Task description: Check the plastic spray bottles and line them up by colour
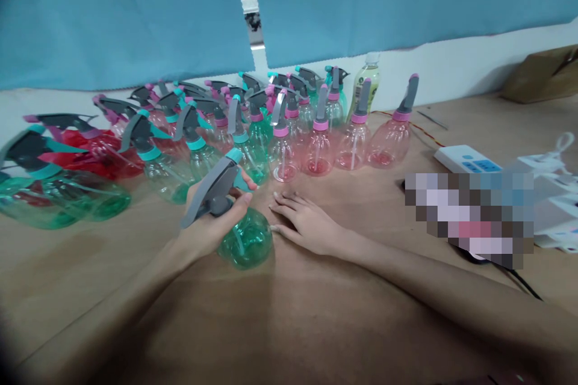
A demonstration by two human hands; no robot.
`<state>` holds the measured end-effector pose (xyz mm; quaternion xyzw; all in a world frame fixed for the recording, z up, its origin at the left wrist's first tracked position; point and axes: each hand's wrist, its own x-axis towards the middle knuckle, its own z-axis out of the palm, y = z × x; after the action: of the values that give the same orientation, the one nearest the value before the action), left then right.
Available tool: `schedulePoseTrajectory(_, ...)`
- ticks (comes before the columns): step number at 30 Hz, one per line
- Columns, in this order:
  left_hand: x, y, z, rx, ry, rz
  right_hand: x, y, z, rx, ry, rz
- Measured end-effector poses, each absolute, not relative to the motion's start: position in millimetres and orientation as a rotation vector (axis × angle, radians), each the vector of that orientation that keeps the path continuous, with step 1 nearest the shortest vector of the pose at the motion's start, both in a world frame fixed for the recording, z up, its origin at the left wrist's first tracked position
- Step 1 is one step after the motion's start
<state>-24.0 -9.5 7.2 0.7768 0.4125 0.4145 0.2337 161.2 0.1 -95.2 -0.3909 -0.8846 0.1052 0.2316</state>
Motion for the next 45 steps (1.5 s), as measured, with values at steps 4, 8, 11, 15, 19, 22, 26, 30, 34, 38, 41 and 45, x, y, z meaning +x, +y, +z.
schedulePoseTrajectory(4,-23.2,-9.2,7.1,2.145,1.132,1.174,161.5,0.4,-94.6,-1.077,-2.451,0.280)
schedulePoseTrajectory(8,-23.3,-7.8,6.2,2.198,1.130,1.198,162.2,1.5,-96.2,-1.075,-2.448,0.288)
schedulePoseTrajectory(11,-24.5,-5.3,4.3,2.190,1.095,1.178,162.5,1.9,-97.2,-1.060,-2.437,0.293)
schedulePoseTrajectory(15,-26.1,0.5,0.1,2.108,1.053,1.127,162.5,1.2,-96.7,-1.074,-2.445,0.287)
schedulePoseTrajectory(19,-25.7,4.0,-2.8,2.045,1.016,1.160,162.6,0.8,-96.8,-1.079,-2.452,0.294)
schedulePoseTrajectory(22,-25.4,3.5,-4.3,2.052,1.000,1.164,162.6,1.1,-98.1,-1.067,-2.436,0.291)
schedulePoseTrajectory(26,-26.1,1.5,-6.4,2.078,1.059,1.147,162.4,1.8,-99.4,-1.062,-2.428,0.283)
schedulePoseTrajectory(30,-27.3,0.7,-7.2,2.106,1.116,1.155,162.3,2.3,-99.5,-1.063,-2.438,0.288)
schedulePoseTrajectory(34,-27.6,0.7,-6.8,2.125,1.151,1.137,162.4,2.5,-99.1,-1.081,-2.451,0.290)
schedulePoseTrajectory(38,-27.4,1.2,-7.0,2.144,1.160,1.144,162.7,2.6,-99.1,-1.073,-2.445,0.284)
schedulePoseTrajectory(41,-27.5,1.9,-7.5,2.138,1.154,1.150,162.9,2.6,-99.3,-1.065,-2.448,0.287)
schedulePoseTrajectory(45,-27.2,2.0,-7.5,2.133,1.143,1.148,162.9,2.3,-99.3,-1.047,-2.426,0.298)
